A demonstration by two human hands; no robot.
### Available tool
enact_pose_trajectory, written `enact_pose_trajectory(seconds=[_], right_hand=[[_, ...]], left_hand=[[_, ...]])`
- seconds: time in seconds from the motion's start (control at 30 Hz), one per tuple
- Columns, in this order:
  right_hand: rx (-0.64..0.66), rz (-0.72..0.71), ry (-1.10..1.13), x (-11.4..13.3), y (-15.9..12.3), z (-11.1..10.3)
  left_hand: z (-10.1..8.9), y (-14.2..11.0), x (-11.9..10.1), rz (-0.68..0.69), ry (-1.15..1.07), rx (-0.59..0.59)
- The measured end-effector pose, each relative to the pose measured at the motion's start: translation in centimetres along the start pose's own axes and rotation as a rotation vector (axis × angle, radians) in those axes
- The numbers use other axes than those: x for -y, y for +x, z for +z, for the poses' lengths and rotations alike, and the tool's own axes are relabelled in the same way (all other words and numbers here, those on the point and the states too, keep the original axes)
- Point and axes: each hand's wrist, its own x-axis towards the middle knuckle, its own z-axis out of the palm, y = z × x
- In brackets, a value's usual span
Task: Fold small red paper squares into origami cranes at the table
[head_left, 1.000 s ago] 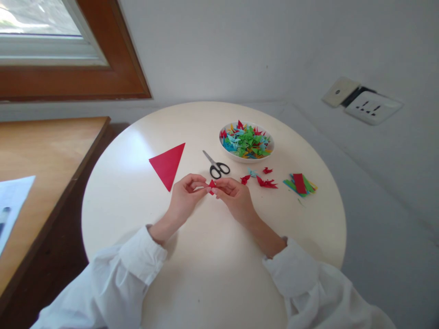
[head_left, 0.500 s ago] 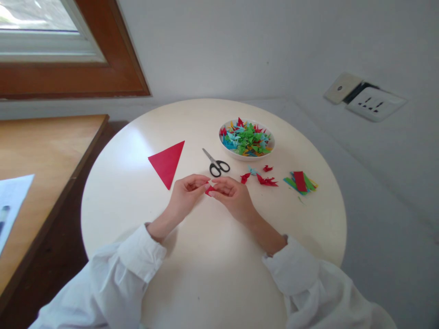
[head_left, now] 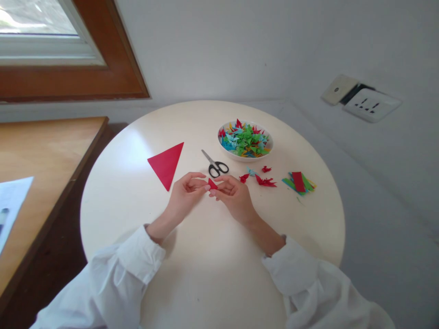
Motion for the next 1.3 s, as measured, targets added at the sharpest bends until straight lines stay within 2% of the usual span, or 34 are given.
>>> enact_pose_trajectory(seconds=[0.1,0.33,0.57,0.8,1.0,1.17,1.3], right_hand=[[-0.033,-0.018,-0.003,0.0,0.1,0.0],[-0.051,-0.163,-0.064,-0.2,0.1,0.1],[-0.035,-0.260,-0.167,-0.8,-0.1,-0.2],[-0.046,-0.368,-0.365,-1.0,-0.2,-0.5],[-0.043,-0.349,-0.345,-0.9,0.1,-0.4],[-0.012,-0.418,-0.396,-0.7,-0.1,-0.4],[-0.024,-0.345,-0.347,-0.8,-0.1,-0.3]], left_hand=[[0.1,0.0,0.0,0.010,-0.011,0.072],[0.0,0.2,0.3,0.054,0.001,0.027],[0.0,0.2,0.2,0.002,-0.094,0.019],[0.0,0.3,0.5,-0.052,-0.198,0.026],[0.0,0.3,0.5,-0.009,-0.166,-0.007],[0.0,0.4,0.7,0.018,-0.142,-0.008],[-0.1,0.5,0.9,0.033,-0.125,0.021]])
